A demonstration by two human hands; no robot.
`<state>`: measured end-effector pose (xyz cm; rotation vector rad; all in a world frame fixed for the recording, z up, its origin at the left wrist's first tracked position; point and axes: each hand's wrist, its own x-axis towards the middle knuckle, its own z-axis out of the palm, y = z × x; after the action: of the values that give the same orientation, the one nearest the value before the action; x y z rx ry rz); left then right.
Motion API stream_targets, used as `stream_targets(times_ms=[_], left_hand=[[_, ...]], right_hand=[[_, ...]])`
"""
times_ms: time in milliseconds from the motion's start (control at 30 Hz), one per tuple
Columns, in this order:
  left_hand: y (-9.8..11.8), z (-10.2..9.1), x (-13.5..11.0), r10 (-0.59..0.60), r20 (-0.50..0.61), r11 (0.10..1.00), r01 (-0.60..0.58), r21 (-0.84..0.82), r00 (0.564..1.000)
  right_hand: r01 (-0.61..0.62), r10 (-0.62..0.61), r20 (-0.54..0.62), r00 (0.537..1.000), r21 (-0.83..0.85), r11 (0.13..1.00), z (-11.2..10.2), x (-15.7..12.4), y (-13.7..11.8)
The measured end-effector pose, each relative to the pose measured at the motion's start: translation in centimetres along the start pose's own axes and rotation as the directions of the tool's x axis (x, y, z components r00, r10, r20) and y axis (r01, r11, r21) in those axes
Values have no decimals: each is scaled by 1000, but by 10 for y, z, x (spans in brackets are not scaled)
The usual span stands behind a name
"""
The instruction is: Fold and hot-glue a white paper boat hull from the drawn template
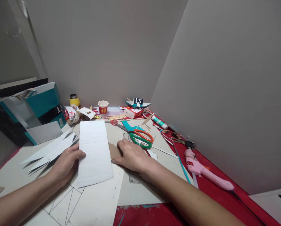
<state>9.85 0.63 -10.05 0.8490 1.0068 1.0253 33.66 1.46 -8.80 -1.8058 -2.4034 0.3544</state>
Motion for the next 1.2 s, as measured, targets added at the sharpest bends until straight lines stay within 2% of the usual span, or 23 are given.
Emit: stream_targets(times_ms=[167, 367, 467, 600, 667, 700, 767, 800, 867, 933, 1033, 1200], left_hand=[[2, 3, -1, -3, -17, 1000, 3, -12, 1000], [4, 2, -2, 43, -44, 999, -44, -17, 998], [5, 2, 0, 50, -63, 999, -51, -18, 997], [5, 2, 0, 31, -66, 999, -33, -24, 997], [6, 3, 0, 20, -60, 999, -22, -36, 998], [7, 3, -1, 14, -53, 999, -16, -44, 998], [7, 4, -1, 9, -31, 998, -11, -65, 999], [8, 5, -1, 9, -10, 997, -10, -78, 1000], [8, 6, -2, 5, 52, 994, 0, -106, 999], [8, 8, -3, -10, 127, 991, 27, -130, 992], [8, 12, -7, -36, 202, 986, 68, -155, 979], [6, 14, -10, -44, 245, 983, 86, -164, 968]], right_hand=[[-57, 53, 49, 997, 93, 994, 1, 3, 6], [-46, 64, -56, 996, 275, 960, -2, 4, 11], [-15, 67, -113, 991, 410, 912, -7, 7, 16], [1, 108, -186, 976, 506, 863, -18, 9, 24], [29, 160, -248, 956, 619, 785, -24, 6, 24], [48, 188, -259, 947, 695, 717, -26, 4, 22], [65, 213, -210, 954, 839, 540, -28, -2, 14], [52, 193, -156, 969, 888, 457, -26, -6, 8], [0, 96, -36, 995, 935, 355, -19, -14, -8], [-66, -6, 71, 997, 944, 322, -8, -20, -23], [-136, -139, 188, 972, 938, 317, 10, -24, -39], [-140, -131, 195, 972, 929, 342, 21, -22, -43]])
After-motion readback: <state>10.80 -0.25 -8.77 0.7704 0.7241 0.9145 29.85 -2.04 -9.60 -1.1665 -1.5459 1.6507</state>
